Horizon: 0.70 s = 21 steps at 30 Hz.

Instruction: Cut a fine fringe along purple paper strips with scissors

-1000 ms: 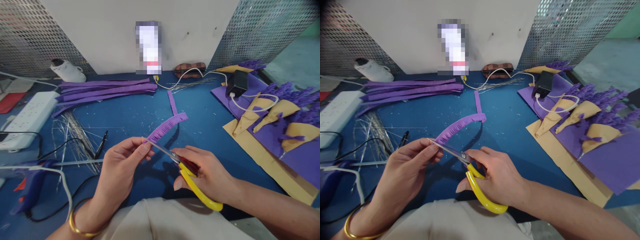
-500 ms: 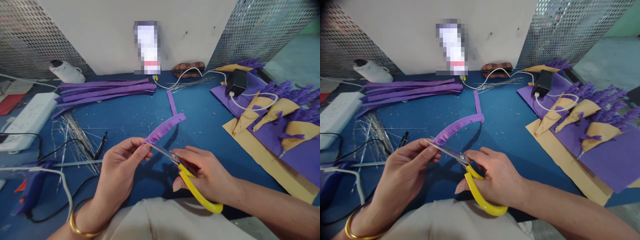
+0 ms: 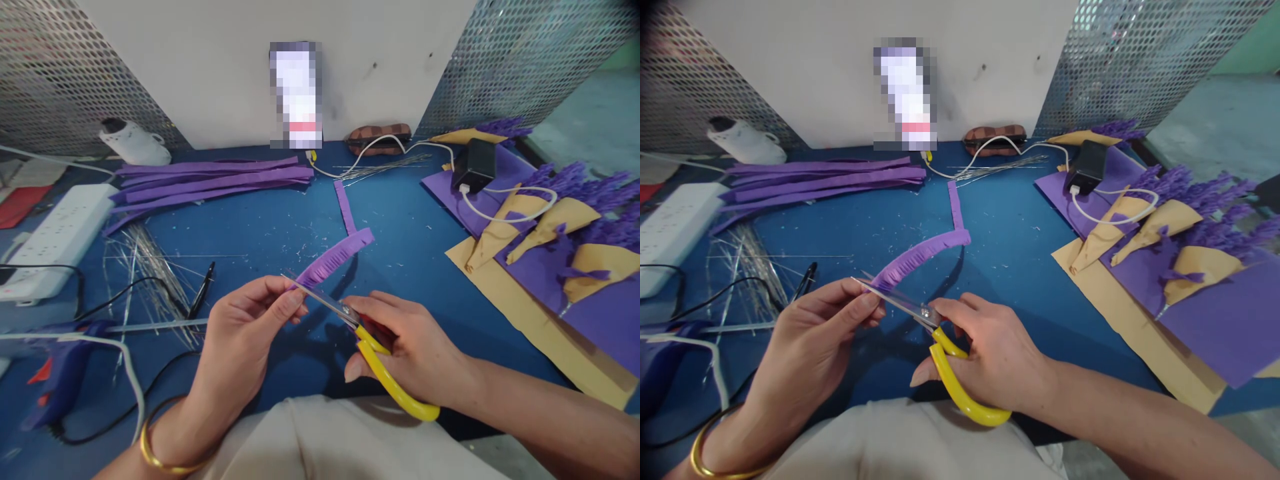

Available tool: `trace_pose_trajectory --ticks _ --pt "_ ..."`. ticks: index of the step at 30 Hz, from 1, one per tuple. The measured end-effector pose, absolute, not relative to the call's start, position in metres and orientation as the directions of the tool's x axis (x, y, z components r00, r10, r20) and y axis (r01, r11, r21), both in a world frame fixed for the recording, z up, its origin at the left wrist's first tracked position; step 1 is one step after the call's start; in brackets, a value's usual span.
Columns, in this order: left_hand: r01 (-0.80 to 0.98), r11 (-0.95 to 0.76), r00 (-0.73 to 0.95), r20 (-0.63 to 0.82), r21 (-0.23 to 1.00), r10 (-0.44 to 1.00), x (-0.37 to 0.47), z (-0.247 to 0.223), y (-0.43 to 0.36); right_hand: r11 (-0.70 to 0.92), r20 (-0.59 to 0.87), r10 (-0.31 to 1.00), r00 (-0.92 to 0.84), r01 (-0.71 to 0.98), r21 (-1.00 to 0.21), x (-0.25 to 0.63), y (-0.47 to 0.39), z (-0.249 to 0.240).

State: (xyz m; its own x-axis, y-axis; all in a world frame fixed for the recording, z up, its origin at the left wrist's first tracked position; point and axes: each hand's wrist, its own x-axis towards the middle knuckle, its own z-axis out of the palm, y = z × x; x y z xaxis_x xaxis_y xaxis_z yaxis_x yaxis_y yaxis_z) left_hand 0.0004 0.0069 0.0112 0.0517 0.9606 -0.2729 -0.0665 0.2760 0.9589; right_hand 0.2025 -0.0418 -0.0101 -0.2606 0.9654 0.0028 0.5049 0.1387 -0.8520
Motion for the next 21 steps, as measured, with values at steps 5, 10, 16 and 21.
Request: trace_pose_trajectory --ticks 5,10,16,21 --pt "-0.048 0.282 0.076 -0.278 0.958 0.958 -0.0013 0.0089 0.0068 0.11 -0.028 0.965 -0.259 0.502 -0.858 0.2028 -0.0419 -0.0085" --pt "-0.066 0.281 0.073 -0.277 0.957 0.958 -0.0008 0.0102 0.0065 0.082 -0.058 0.959 -0.276 0.469 -0.879 0.2027 -0.0426 -0.0065" --pt "-0.11 0.299 0.084 -0.291 0.948 0.953 -0.0001 0.0102 0.0062 0.049 -0.08 0.956 -0.281 0.423 -0.905 0.2032 -0.0416 -0.0075" --pt "-0.13 0.318 0.123 -0.303 0.939 0.945 -0.0008 0.012 0.007 -0.019 -0.122 0.946 -0.3 0.323 -0.946 0.2015 -0.0395 -0.006"
